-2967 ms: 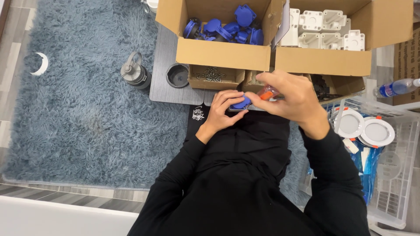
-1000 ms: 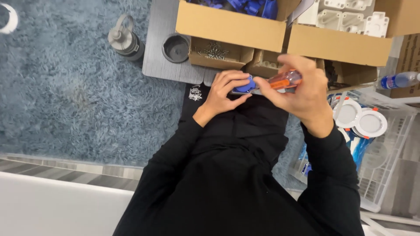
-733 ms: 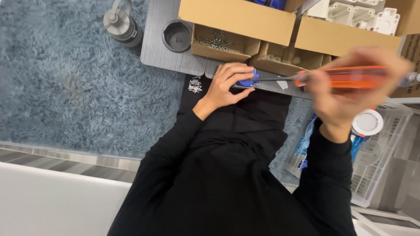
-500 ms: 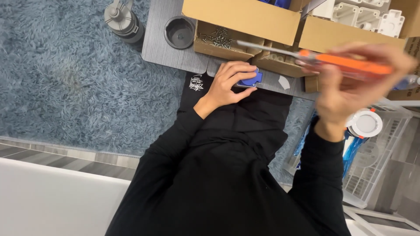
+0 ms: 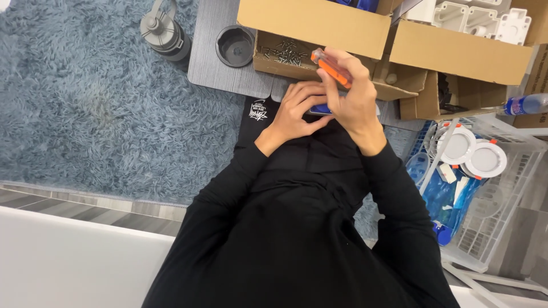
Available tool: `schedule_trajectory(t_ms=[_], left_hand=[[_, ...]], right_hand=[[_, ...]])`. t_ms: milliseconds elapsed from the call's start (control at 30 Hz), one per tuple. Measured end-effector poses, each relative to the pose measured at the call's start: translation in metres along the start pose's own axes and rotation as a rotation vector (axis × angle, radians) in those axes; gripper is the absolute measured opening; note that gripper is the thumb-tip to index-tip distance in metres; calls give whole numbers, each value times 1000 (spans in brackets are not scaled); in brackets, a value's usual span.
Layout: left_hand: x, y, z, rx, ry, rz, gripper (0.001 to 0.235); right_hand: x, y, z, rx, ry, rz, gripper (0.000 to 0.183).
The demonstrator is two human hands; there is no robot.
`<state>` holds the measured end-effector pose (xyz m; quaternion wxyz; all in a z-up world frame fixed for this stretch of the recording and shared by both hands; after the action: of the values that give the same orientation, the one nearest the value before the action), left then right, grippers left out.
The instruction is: Assembling small electrical box components using a screwdriver and manual fitting.
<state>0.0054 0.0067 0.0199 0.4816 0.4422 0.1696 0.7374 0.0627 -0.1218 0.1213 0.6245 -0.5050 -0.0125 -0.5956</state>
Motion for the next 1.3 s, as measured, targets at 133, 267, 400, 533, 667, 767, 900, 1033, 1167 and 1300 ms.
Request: schedule_trajectory(t_ms=[133,267,400,533,667,767,900,1033,1167,1300], left_hand=[[-1,-1,0,-4,2,1,37],[-1,0,0,1,-6,-1,37],[-2,0,2,1,-15,4,40],[-7,0,2,-104,159,-24,40],[8,14,5,-77,204,-89,52],[27,19,1,108,204,-291,58],[39,11,-6,219,221,-535,54],[47,10,-7,248,126,-759,44],[48,12,-7,259,66,-777,37],[43,6,-13,280,71,-741,29]], right_hand=[[-6,9,-1,32,19,-22,52],[-5,6,-4,25,56,-45,54],[5,-4,-13,31,117,30,54],[22,-13,-27,41,324,60,39],[32,-24,-43,-27,415,242,39],[46,-31,-55,-74,487,262,41],[56,-22,-82,-97,572,308,44],[58,-21,-101,-119,636,469,41],[60,-22,-113,-170,619,517,38],[63,-18,-120,-177,598,513,38]])
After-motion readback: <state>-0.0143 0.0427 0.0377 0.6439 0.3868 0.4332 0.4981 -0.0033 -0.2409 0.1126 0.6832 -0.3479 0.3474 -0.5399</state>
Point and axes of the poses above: each hand's wrist, its own z-axis towards the middle knuckle, its own x-axis out of the back of the hand, y = z × x, the point moved 2 cm from there along z, towards the middle knuckle, and after that the axes turned 12 degrees about -y, right-handed, at the moved point
